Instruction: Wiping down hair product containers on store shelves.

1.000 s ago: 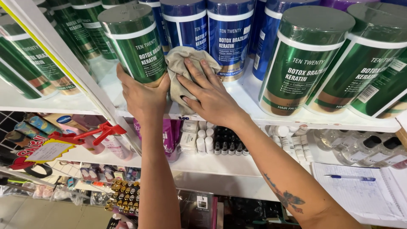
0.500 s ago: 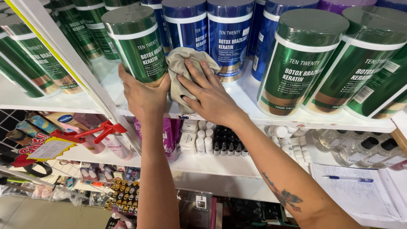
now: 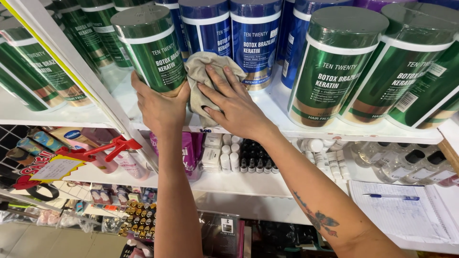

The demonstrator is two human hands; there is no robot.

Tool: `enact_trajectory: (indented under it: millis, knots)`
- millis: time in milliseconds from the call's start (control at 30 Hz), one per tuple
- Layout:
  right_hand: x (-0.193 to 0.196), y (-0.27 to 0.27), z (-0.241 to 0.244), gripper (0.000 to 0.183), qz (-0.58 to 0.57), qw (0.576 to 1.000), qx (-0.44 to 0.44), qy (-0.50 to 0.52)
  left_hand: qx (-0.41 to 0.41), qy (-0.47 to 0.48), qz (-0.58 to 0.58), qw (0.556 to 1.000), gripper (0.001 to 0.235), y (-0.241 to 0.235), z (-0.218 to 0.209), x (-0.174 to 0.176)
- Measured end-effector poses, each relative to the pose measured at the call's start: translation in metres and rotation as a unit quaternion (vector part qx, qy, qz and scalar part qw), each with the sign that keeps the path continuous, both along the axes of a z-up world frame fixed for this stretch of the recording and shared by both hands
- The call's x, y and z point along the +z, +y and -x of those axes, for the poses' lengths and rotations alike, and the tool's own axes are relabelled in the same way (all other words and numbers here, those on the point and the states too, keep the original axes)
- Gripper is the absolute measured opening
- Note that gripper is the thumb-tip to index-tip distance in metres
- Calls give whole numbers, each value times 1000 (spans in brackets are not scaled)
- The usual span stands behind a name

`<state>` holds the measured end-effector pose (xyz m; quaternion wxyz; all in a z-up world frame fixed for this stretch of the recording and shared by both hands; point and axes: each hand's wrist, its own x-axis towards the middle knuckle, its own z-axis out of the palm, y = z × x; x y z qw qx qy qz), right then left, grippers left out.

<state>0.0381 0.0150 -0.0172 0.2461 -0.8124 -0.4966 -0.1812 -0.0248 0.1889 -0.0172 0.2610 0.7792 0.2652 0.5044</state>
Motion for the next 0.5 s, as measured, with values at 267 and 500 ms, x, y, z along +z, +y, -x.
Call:
enact_trajectory:
  millis: [267, 500]
  knots:
    - [-2, 0, -1, 61, -6, 1000, 5, -6, -4, -3, -6, 1000, 116, 2, 0, -3]
    - [-2, 0, -1, 60, -10, 1000, 8, -2, -5, 3, 1, 1000, 117, 1, 1, -1]
